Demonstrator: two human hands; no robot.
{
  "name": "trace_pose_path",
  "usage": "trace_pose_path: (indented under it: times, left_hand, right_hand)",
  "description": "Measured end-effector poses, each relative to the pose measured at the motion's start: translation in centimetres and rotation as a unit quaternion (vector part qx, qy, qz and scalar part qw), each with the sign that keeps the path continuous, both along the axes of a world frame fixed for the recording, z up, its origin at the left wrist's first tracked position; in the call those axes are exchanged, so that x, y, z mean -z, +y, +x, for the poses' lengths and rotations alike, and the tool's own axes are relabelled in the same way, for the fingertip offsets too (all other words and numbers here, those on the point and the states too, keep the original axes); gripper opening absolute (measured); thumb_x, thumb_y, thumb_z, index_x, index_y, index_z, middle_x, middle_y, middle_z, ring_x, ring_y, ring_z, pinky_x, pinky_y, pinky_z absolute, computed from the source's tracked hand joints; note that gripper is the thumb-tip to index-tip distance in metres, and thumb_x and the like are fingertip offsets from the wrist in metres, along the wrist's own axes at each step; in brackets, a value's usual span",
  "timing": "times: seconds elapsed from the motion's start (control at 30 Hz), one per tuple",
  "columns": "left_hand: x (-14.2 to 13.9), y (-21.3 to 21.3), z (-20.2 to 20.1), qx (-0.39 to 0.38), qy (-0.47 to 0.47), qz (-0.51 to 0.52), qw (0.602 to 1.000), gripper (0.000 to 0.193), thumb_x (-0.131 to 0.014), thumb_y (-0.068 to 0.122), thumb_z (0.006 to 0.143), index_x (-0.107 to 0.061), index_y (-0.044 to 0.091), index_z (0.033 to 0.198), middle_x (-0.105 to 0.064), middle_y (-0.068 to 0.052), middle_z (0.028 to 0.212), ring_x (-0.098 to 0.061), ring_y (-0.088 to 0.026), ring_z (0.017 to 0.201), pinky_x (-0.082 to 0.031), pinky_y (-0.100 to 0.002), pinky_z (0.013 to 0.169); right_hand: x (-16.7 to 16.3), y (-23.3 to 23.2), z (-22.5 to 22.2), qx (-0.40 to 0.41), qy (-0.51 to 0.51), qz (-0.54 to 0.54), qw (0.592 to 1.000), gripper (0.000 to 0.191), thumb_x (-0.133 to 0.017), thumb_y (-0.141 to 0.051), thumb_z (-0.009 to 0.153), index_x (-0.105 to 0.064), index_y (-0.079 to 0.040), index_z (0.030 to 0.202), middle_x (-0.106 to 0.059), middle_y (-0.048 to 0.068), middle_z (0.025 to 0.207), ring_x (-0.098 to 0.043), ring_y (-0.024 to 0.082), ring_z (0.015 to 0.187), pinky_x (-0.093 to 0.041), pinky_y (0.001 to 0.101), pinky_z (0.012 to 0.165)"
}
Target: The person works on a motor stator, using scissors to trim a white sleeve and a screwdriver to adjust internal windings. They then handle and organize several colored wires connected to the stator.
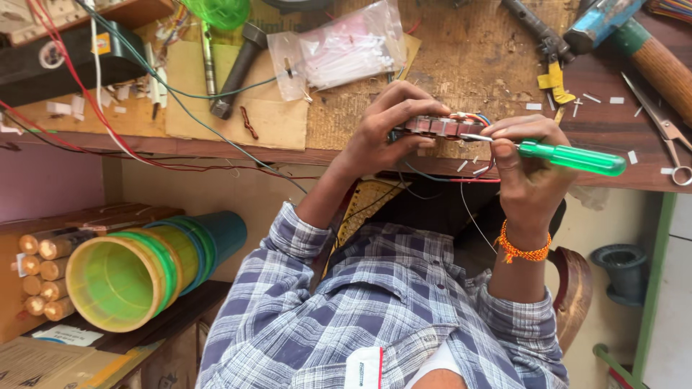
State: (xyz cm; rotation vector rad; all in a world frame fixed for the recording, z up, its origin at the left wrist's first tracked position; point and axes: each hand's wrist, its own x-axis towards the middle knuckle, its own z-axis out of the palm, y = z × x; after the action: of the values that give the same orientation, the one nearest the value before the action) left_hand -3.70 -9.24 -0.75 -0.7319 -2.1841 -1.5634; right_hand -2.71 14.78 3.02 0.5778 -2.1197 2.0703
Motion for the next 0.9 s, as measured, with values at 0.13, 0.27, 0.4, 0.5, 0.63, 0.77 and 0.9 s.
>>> trace_pose_path:
  times: [0.13,0.27,0.4,0.5,0.63,0.77,0.9]
  left_hand:
    - [-2.5,0.6,0.6,-0.043,0.029,-0.092,0.994,0.053,-0.081,0.016,0.089,-0.062,0.012,0.138,-0.067,-0.007,0.126,-0.061,-0.027,0.114,-0.054,-0.041,0.101]
    - [-3.9,1.5,1.2,-0.045,0.015,-0.119,0.992,0.051,-0.079,0.010,0.090,-0.063,0.014,0.138,-0.068,-0.005,0.127,-0.064,-0.026,0.112,-0.054,-0.040,0.099]
    - [-4.2,2.1,1.4,-0.051,0.015,-0.126,0.991,0.049,-0.082,0.015,0.088,-0.064,0.016,0.135,-0.069,-0.002,0.124,-0.065,-0.026,0.111,-0.054,-0.040,0.097]
    - [-4.1,2.6,1.5,-0.062,0.014,-0.132,0.989,0.049,-0.084,0.020,0.087,-0.066,0.016,0.132,-0.069,-0.001,0.123,-0.065,-0.025,0.109,-0.054,-0.039,0.095]
    - [-3.8,2.9,1.6,-0.076,0.025,-0.141,0.987,0.046,-0.082,0.020,0.088,-0.067,0.016,0.131,-0.069,-0.001,0.124,-0.065,-0.024,0.107,-0.055,-0.038,0.094]
    - [-3.3,3.2,1.4,-0.089,0.040,-0.125,0.987,0.045,-0.082,0.020,0.088,-0.067,0.016,0.130,-0.069,0.000,0.122,-0.065,-0.023,0.105,-0.054,-0.038,0.092]
    - [-2.8,3.0,1.2,-0.075,0.041,-0.122,0.989,0.043,-0.084,0.019,0.086,-0.068,0.015,0.126,-0.070,0.000,0.120,-0.065,-0.023,0.105,-0.054,-0.037,0.091]
  right_hand:
    - [0.1,0.1,-0.3,-0.001,0.002,0.012,1.000,0.025,-0.073,-0.020,0.110,-0.060,0.002,0.110,-0.070,0.014,0.111,-0.065,0.014,0.092,-0.052,0.0230,0.082]
    - [0.3,0.4,-0.2,-0.015,-0.025,-0.006,1.000,0.024,-0.075,-0.018,0.109,-0.062,0.001,0.113,-0.072,0.015,0.110,-0.064,0.012,0.089,-0.051,0.0216,0.078]
    - [-0.1,0.4,-0.2,-0.001,0.034,0.072,0.997,0.022,-0.075,-0.017,0.111,-0.065,0.002,0.106,-0.073,0.013,0.107,-0.071,0.016,0.100,-0.056,0.0256,0.088]
    - [-0.8,0.2,0.0,0.011,0.067,0.119,0.991,0.021,-0.076,-0.016,0.110,-0.067,0.001,0.104,-0.073,0.011,0.104,-0.072,0.019,0.101,-0.057,0.0287,0.092]
    - [-1.2,-0.5,1.0,0.046,0.123,0.187,0.974,0.018,-0.076,-0.017,0.109,-0.067,-0.001,0.105,-0.075,0.010,0.104,-0.071,0.022,0.101,-0.056,0.0307,0.093]
    - [-0.6,-1.5,1.8,0.077,0.128,0.187,0.971,0.019,-0.072,-0.019,0.111,-0.064,-0.001,0.107,-0.073,0.010,0.106,-0.069,0.023,0.101,-0.054,0.0309,0.094]
    - [-0.1,-1.8,2.1,0.073,0.110,0.157,0.979,0.021,-0.070,-0.021,0.112,-0.061,-0.001,0.110,-0.070,0.011,0.108,-0.068,0.022,0.102,-0.055,0.0302,0.095]
